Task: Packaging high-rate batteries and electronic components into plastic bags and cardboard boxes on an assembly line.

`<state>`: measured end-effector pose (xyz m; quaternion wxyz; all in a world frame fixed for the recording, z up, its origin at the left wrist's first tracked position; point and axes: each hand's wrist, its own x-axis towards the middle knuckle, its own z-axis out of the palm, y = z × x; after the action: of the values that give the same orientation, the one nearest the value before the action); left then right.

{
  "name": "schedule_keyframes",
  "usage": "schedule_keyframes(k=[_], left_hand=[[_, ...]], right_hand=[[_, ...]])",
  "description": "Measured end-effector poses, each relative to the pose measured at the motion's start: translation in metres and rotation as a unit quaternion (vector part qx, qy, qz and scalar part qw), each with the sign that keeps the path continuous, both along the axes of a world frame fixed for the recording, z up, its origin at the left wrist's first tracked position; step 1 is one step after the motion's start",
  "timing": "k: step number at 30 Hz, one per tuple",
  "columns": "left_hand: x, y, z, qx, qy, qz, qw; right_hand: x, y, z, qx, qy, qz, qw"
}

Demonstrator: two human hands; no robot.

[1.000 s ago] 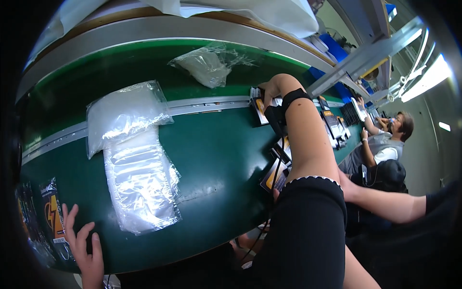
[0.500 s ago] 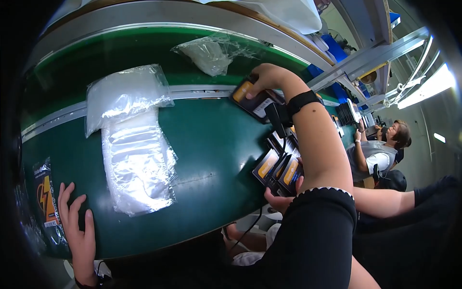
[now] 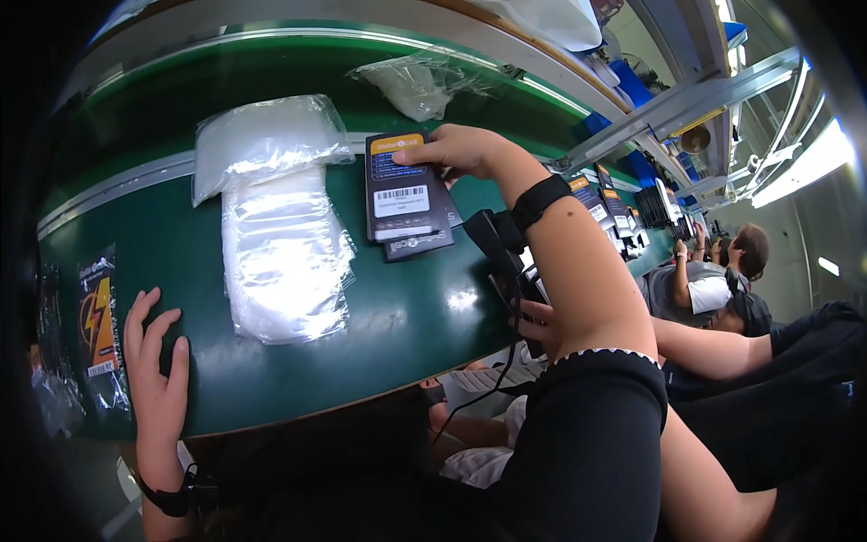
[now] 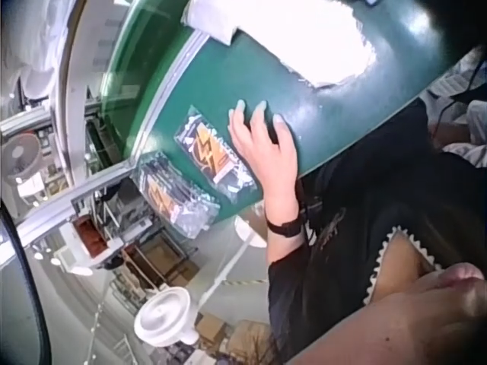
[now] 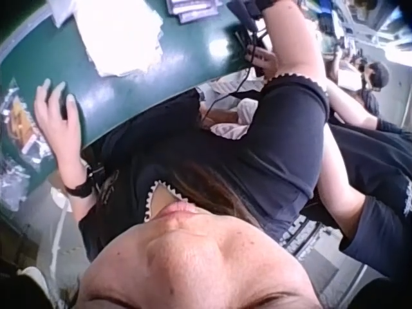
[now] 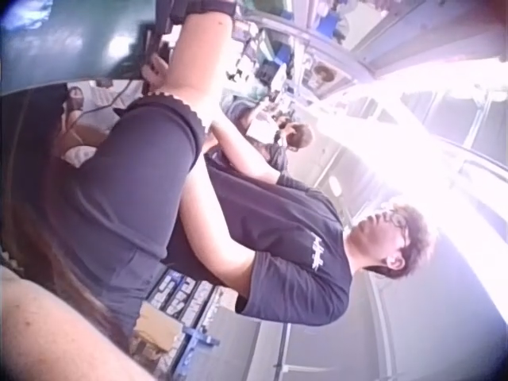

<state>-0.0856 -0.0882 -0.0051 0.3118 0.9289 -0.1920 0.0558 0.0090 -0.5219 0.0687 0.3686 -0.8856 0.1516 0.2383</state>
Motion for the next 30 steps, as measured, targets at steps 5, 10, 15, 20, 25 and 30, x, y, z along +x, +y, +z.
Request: schedule_keyframes(k=[5,10,15,20,25,30], left_hand=[[0.0,0.0,-0.004,-0.011,-0.019,0.001,1.0],[0.001,0.001,-0.008,-0.016,-0.038,0.005,0.999],[0.002,0.004,-0.009,-0.011,-0.036,-0.006,0.999],[0.001,0.004,-0.01,-0.03,-0.056,-0.007,0.998],[-0.007,0.006,0.003,-0.108,-0.13,-0.032,0.985],[-0.017,-0.017,0.036,-0.193,-0.239,-0.181,0.934]], right_hand=[[0.003,0.003,0.001,-0.22,0.005,0.04,0.975],[-0.009,0.071,0.016,-0.275,-0.018,-0.051,0.96],[-0.015,0.105,0.01,-0.359,-0.001,-0.038,0.932],[-0.02,0.095,0.015,-0.295,-0.145,-0.086,0.94],[-0.069,0.156,0.028,0.312,-0.287,-0.157,0.892],[-0.107,0.206,0.014,0.643,-0.038,-0.103,0.758]])
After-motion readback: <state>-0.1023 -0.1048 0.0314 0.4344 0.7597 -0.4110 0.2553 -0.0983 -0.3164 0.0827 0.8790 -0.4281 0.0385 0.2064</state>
